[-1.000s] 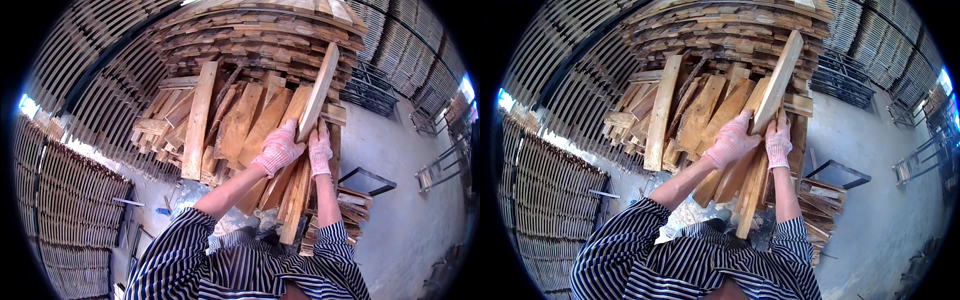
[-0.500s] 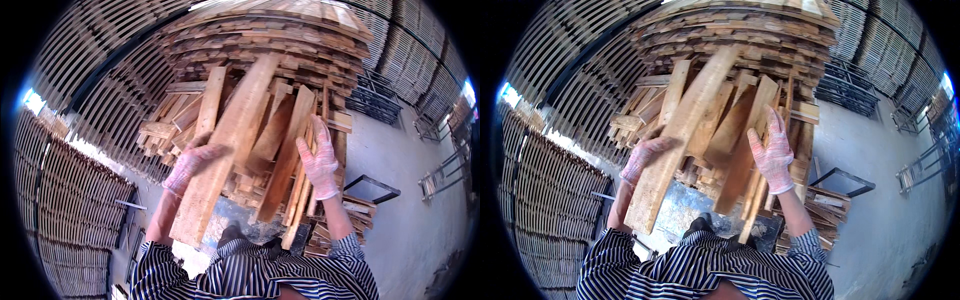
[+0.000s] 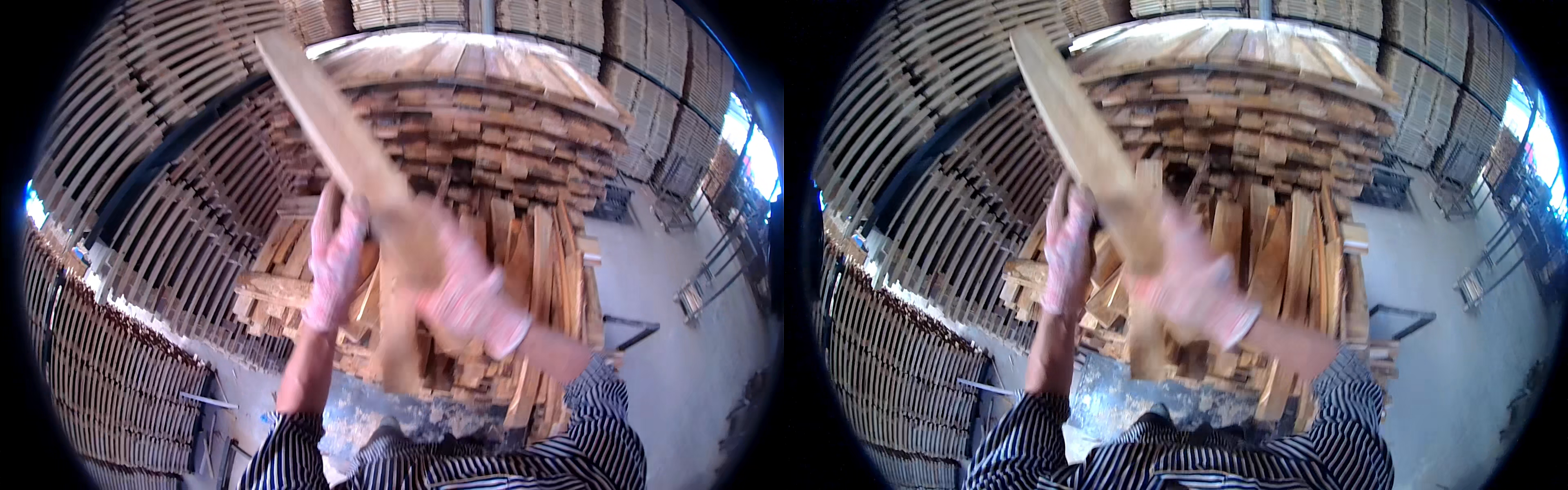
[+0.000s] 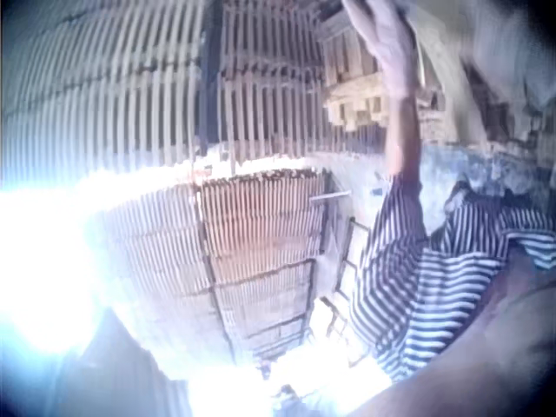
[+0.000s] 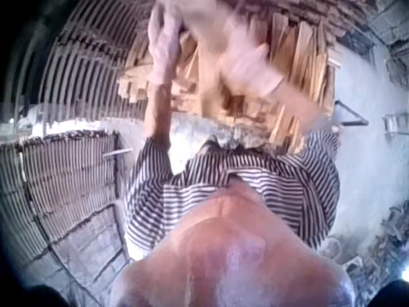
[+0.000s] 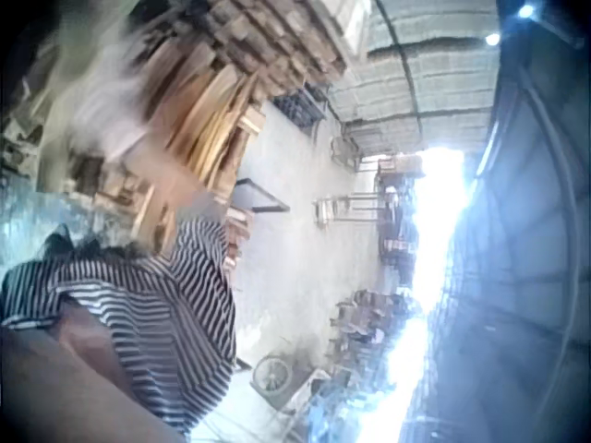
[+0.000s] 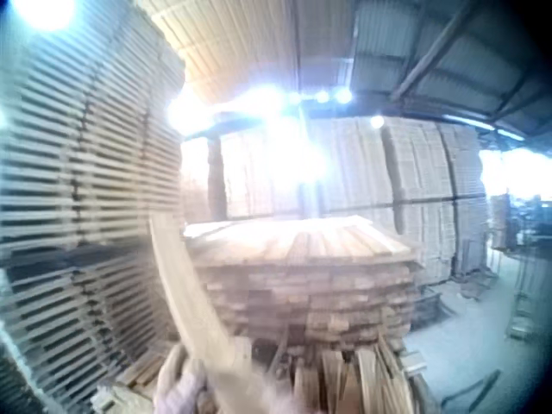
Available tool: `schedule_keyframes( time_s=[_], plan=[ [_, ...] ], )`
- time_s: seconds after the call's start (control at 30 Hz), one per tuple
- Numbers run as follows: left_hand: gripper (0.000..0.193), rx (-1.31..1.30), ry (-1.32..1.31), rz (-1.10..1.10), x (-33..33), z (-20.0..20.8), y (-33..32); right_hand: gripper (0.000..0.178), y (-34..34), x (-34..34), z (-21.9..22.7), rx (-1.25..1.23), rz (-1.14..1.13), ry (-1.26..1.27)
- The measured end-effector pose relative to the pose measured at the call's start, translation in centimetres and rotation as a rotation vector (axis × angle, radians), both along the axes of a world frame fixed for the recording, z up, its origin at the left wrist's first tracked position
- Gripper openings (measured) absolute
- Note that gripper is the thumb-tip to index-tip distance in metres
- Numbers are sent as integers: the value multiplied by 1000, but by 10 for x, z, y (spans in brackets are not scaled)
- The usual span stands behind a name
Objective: The person repeatedly picks up wooden planks from a large pile and places them onto a metal cart. The worker wears pink gloves and handles the planks one by one or in small groups, transferring them from the source stack to the cart throughout the clip.
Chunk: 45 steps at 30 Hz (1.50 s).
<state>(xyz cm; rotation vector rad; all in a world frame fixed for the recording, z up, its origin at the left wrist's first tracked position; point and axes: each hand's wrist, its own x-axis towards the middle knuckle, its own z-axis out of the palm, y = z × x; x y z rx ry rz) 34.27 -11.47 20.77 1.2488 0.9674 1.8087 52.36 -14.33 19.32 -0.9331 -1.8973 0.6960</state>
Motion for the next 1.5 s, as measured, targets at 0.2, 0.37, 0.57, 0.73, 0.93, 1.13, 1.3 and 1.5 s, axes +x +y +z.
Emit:
schedule_keyframes(
  time_s=[0.2,0.37,0.57,0.73,0.93,1.13,1.3,1.5],
  plan=[
    [115,-311,1086,-14,-12,-70,66,85,141,25,125,317,-253,-205],
    [115,-319,1670,32,39,-89,81,75,247,118,168,183,-926,-1213],
    [98,-316,1761,14,-9,-81,86,71,174,-49,117,384,-808,-980],
    [112,-451,874,-402,-47,-80,122,85,118,-47,19,-140,-436,-712],
    [104,-622,88,-704,-158,-77,172,83,104,-9,-69,-286,-277,-523],
    [32,-646,330,-530,-264,-44,200,78,93,-71,-56,-147,-133,-583],
    [45,-709,454,-613,-197,-74,223,77,121,-161,-135,373,-15,-744],
    [127,-505,801,-415,-143,-147,204,34,88,-144,-154,346,25,-760]
  ],
)
